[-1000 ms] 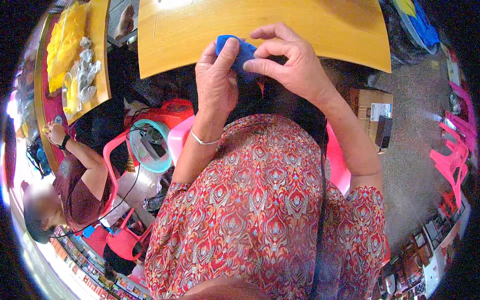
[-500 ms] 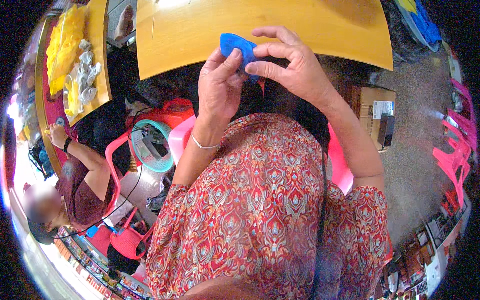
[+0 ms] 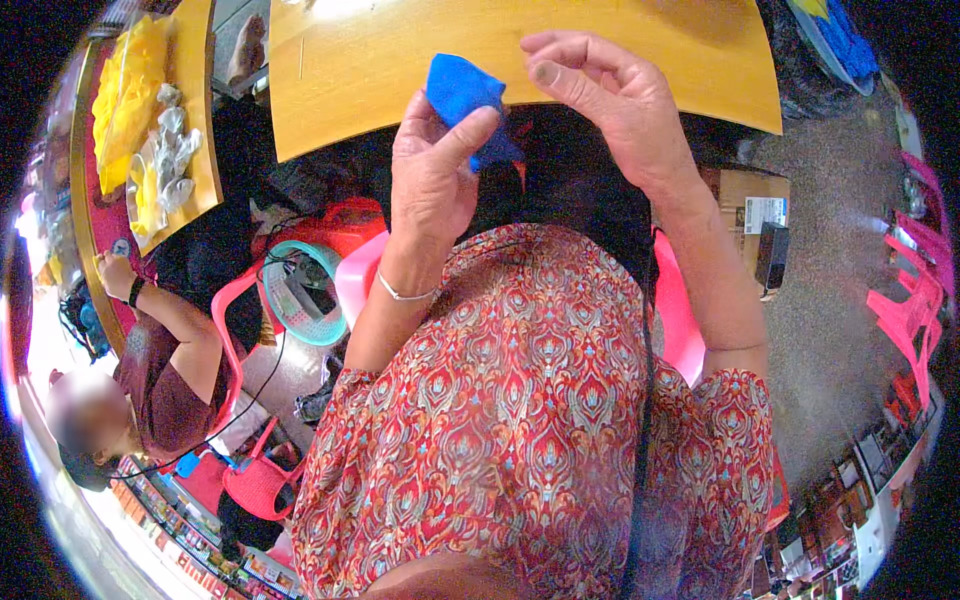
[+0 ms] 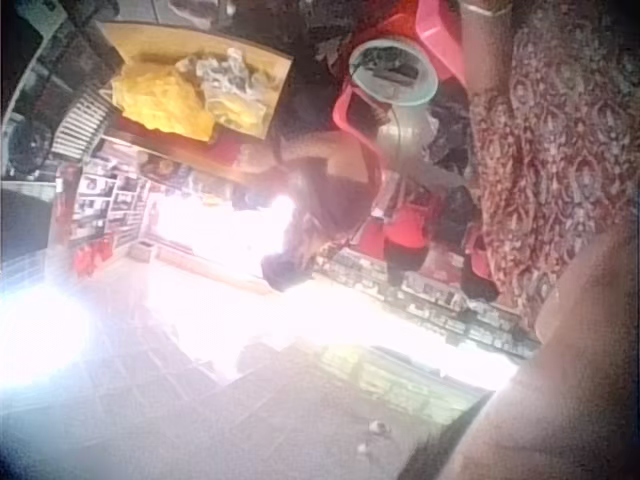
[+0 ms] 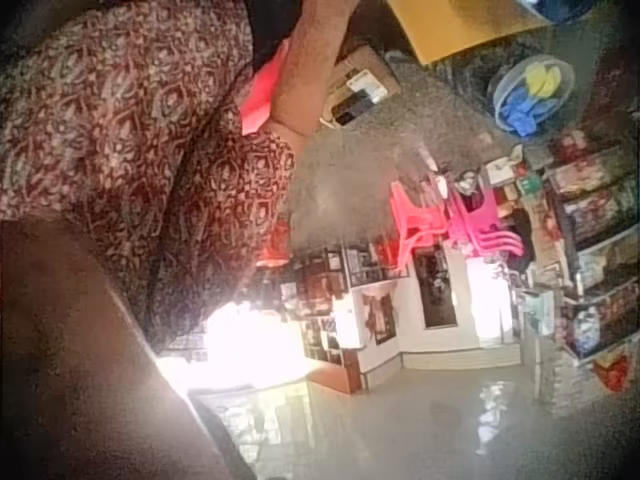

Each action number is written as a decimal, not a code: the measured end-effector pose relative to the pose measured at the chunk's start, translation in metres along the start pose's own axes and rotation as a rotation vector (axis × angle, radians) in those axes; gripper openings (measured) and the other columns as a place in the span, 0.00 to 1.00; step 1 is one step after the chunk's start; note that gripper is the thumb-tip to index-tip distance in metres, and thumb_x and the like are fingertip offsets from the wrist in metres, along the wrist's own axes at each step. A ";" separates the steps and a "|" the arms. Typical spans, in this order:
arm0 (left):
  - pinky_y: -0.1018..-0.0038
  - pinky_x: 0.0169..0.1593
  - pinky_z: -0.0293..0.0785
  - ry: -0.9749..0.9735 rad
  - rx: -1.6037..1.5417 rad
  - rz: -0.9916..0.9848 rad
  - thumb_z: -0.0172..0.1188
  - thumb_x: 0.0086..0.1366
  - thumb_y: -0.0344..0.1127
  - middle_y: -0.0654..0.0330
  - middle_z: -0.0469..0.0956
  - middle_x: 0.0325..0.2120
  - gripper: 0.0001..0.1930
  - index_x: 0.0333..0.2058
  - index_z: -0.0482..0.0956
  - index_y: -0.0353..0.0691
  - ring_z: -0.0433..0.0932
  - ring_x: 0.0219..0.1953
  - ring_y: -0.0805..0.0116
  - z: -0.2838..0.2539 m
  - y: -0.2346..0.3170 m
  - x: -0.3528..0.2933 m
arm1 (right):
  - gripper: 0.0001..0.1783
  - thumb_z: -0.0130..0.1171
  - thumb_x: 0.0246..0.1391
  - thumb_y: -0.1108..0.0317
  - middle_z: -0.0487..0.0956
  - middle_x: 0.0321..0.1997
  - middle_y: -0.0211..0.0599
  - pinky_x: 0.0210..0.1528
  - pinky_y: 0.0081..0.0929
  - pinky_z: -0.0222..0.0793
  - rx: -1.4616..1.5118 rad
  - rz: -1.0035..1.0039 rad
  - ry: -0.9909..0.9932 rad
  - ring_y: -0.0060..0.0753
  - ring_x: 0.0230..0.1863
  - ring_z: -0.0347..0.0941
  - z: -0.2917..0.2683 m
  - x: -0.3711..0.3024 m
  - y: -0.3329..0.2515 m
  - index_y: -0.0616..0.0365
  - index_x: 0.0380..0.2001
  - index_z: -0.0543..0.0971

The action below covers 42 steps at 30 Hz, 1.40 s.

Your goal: Hand-assemble shoe components by inserting padding into fabric pockets.

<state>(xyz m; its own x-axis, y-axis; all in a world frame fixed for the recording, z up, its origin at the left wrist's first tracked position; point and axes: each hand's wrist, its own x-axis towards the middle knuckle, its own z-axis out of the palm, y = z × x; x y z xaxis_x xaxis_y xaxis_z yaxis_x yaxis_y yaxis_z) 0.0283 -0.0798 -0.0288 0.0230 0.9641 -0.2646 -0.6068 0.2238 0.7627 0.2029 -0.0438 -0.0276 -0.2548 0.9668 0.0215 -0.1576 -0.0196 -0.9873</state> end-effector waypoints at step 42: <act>0.71 0.28 0.75 -0.407 -0.312 -0.489 0.45 0.69 0.50 0.50 0.78 0.22 0.25 0.39 0.74 0.28 0.76 0.21 0.63 -0.027 0.007 0.006 | 0.29 0.59 0.56 0.57 0.72 0.53 0.33 0.58 0.27 0.63 -0.039 -0.063 -0.430 0.25 0.53 0.68 -0.016 0.019 -0.011 0.60 0.58 0.69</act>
<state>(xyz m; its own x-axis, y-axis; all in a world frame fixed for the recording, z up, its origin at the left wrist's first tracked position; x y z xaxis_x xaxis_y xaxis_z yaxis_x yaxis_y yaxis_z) 0.0026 -0.0763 -0.0413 0.6093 0.7538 -0.2461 -0.6488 0.6523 0.3918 0.2155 -0.0210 -0.0188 -0.6211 0.7716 0.1376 -0.1514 0.0541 -0.9870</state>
